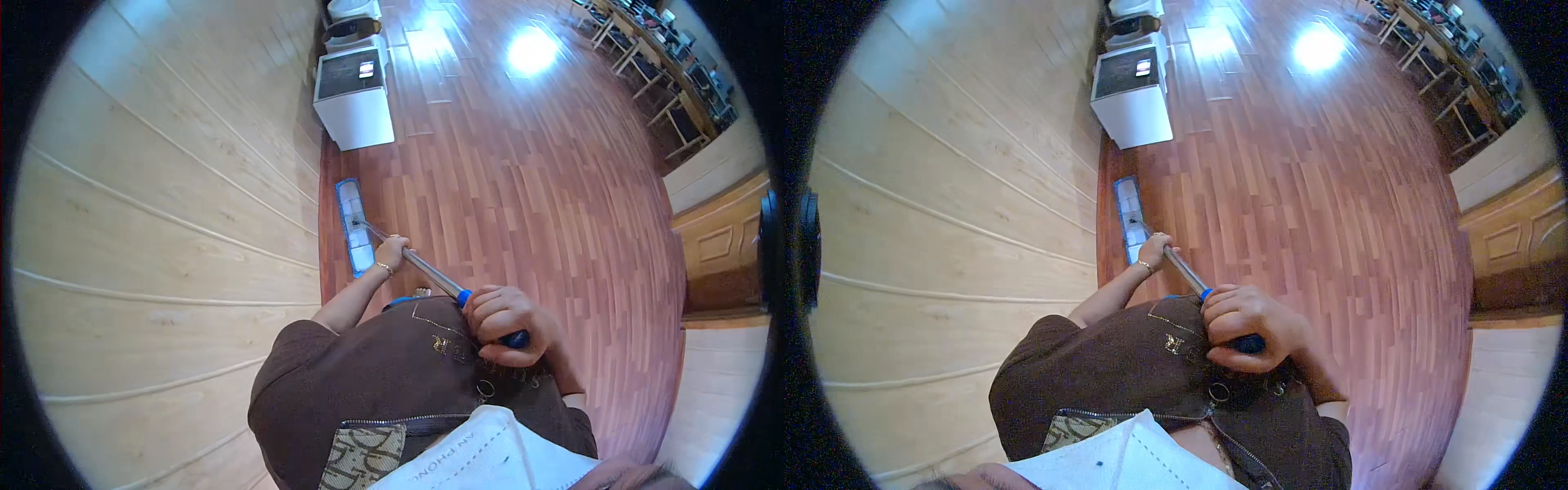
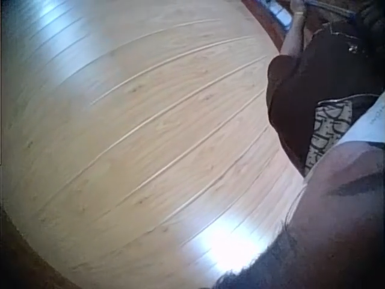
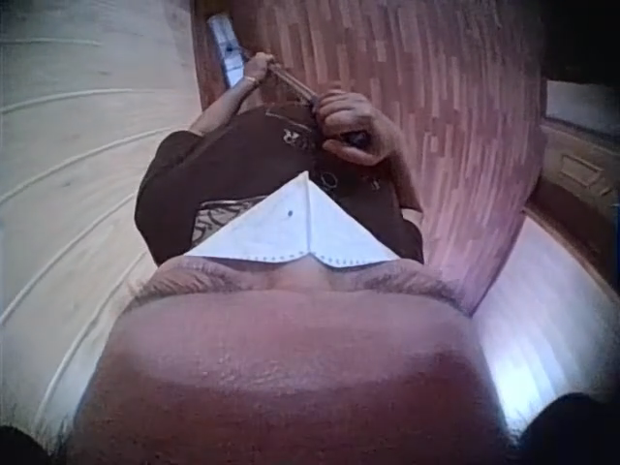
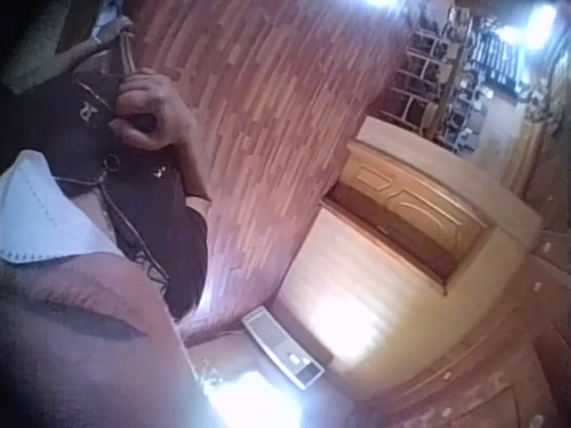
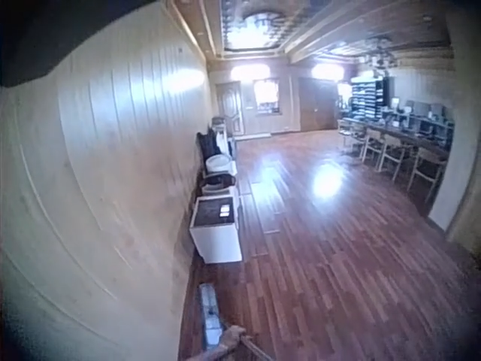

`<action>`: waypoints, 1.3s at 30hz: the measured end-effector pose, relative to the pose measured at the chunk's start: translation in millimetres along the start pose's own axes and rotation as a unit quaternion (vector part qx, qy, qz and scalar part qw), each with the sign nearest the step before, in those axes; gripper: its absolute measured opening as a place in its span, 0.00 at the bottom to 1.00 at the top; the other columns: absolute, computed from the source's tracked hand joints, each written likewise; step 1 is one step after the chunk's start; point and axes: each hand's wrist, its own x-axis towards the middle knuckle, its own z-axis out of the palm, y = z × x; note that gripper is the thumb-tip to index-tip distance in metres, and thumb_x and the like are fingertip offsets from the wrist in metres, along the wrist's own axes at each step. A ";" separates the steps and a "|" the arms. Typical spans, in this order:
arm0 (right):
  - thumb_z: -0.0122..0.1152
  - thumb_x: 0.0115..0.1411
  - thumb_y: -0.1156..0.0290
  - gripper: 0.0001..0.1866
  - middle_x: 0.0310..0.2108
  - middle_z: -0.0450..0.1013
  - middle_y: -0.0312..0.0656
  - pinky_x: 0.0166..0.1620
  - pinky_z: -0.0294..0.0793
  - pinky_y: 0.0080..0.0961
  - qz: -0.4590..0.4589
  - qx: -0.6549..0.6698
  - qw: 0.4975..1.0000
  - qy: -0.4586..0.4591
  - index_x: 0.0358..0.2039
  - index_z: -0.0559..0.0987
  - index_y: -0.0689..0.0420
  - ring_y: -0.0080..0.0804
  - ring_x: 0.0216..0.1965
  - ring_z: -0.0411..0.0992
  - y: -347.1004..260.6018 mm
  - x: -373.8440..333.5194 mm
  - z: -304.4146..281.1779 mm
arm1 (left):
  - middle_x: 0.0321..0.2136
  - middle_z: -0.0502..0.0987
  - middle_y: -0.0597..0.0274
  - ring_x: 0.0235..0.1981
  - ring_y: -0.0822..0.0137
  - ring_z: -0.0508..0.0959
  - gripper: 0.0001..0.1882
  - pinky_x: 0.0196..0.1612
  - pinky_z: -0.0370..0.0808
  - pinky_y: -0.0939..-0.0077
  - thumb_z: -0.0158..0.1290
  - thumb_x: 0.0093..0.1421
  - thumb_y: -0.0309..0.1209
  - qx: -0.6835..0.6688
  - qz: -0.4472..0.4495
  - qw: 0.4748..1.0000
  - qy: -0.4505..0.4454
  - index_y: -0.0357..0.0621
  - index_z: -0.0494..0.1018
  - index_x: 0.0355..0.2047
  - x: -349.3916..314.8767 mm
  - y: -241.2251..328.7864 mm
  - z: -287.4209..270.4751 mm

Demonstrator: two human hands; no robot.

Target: Mopping a wooden floor in a room using a flat mop.

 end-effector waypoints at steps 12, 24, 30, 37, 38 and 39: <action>0.61 0.42 0.72 0.07 0.20 0.72 0.44 0.43 0.71 0.40 0.142 -0.123 0.958 0.218 0.17 0.74 0.61 0.41 0.27 0.75 -37.7 -25.0 28.9 | 0.20 0.73 0.52 0.29 0.48 0.75 0.18 0.33 0.70 0.56 0.62 0.48 0.43 -0.065 0.171 0.975 -0.126 0.45 0.68 0.17 97.5 56.7 70.7; 0.74 0.41 0.54 0.24 0.24 0.75 0.45 0.43 0.75 0.43 0.254 -0.298 0.818 0.420 0.26 0.77 0.62 0.45 0.31 0.77 -107.5 -8.8 144.8 | 0.21 0.71 0.57 0.30 0.54 0.74 0.14 0.35 0.72 0.61 0.59 0.48 0.35 -0.141 0.534 0.760 -0.343 0.46 0.66 0.15 77.2 206.6 110.2; 0.70 0.47 0.55 0.21 0.23 0.76 0.44 0.40 0.77 0.42 0.306 -0.409 0.628 0.587 0.27 0.76 0.61 0.41 0.27 0.78 -120.8 31.8 228.3 | 0.20 0.72 0.56 0.29 0.51 0.75 0.09 0.32 0.69 0.57 0.58 0.41 0.29 -0.234 0.580 0.620 -0.474 0.47 0.66 0.18 7.0 273.1 116.9; 0.58 0.48 0.71 0.05 0.22 0.76 0.42 0.41 0.76 0.41 0.393 -0.467 0.477 0.633 0.24 0.73 0.57 0.38 0.28 0.78 -108.8 68.2 251.8 | 0.25 0.76 0.59 0.34 0.54 0.78 0.06 0.37 0.74 0.59 0.58 0.43 0.31 -0.140 0.680 0.476 -0.540 0.51 0.71 0.22 -62.8 314.2 130.6; 0.59 0.47 0.71 0.05 0.23 0.76 0.43 0.41 0.76 0.41 0.367 -0.472 0.496 0.629 0.24 0.73 0.57 0.39 0.28 0.78 -104.0 63.4 251.2 | 0.25 0.76 0.59 0.34 0.54 0.78 0.06 0.37 0.74 0.59 0.58 0.43 0.31 -0.142 0.685 0.471 -0.538 0.51 0.71 0.22 -67.8 316.1 134.9; 0.60 0.47 0.71 0.06 0.24 0.76 0.43 0.41 0.76 0.41 0.342 -0.476 0.517 0.624 0.24 0.73 0.57 0.39 0.28 0.78 -98.5 58.1 251.7 | 0.25 0.76 0.60 0.34 0.54 0.78 0.05 0.37 0.74 0.59 0.57 0.44 0.31 -0.131 0.688 0.478 -0.530 0.51 0.71 0.22 -71.4 316.5 139.1</action>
